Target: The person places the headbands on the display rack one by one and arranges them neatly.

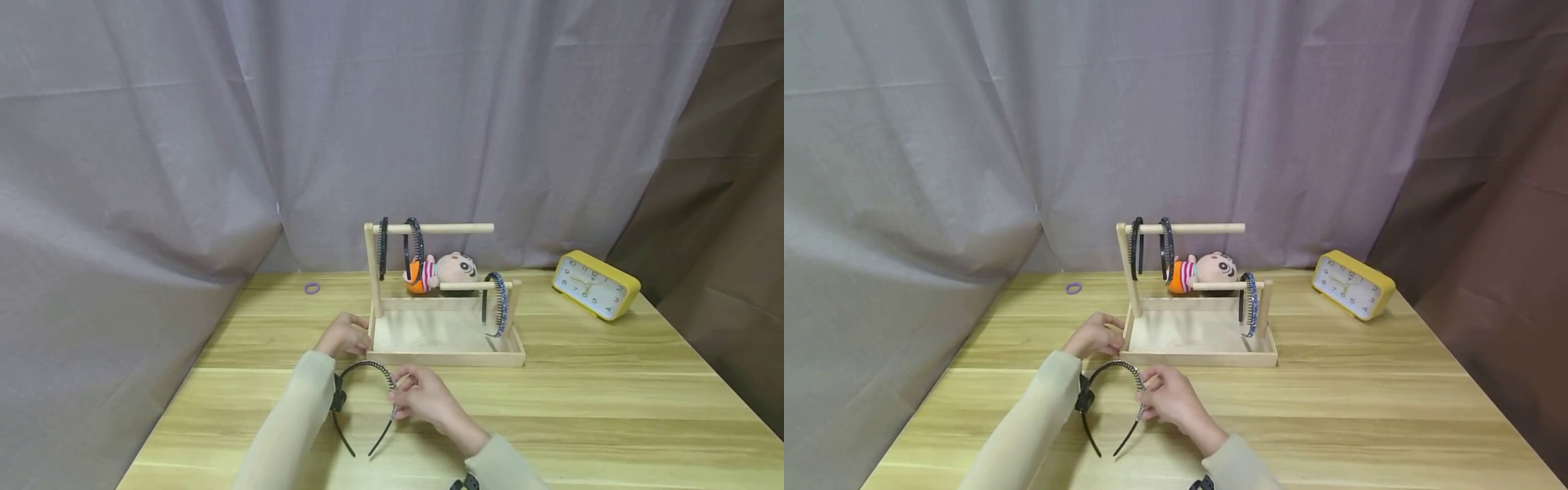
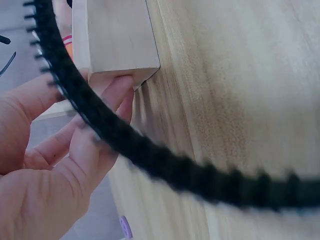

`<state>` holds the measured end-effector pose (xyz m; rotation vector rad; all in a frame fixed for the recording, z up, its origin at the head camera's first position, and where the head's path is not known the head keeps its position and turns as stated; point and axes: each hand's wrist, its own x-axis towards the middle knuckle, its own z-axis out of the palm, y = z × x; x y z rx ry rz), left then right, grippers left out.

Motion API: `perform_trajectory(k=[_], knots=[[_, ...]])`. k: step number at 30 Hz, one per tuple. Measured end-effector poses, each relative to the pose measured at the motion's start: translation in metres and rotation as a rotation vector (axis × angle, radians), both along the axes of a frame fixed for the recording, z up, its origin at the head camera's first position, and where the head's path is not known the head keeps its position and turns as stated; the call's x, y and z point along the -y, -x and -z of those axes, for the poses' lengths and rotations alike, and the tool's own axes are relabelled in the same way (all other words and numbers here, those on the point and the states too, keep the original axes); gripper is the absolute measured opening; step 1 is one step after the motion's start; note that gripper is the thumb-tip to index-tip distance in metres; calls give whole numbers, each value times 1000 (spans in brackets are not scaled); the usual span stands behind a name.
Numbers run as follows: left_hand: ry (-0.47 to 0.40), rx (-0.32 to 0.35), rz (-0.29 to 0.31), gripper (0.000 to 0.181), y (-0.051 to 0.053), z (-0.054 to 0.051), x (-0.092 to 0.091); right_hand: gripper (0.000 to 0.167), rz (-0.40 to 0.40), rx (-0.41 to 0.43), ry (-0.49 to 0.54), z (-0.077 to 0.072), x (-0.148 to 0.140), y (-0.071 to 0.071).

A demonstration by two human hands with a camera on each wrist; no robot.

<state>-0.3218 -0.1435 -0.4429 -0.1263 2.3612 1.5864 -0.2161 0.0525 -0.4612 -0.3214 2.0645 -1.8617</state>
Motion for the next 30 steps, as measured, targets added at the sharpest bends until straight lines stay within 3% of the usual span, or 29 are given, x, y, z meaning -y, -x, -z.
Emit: perform_trajectory(k=[7, 13, 22, 30], knots=[[0, -1, -16, 51, 0, -1, 0, 35, 53, -58, -15, -6, -10, -1], [59, -36, -9, 47, -1, 2, 1, 34, 71, -94, 2, -13, -18, 0], [-33, -40, -11, 45, 0, 6, 0, 36, 158, -108, 60, -26, -26, 3], [-25, -38, -16, 42, 0, 5, -2, 34, 229, -129, 84, -29, -31, 4]])
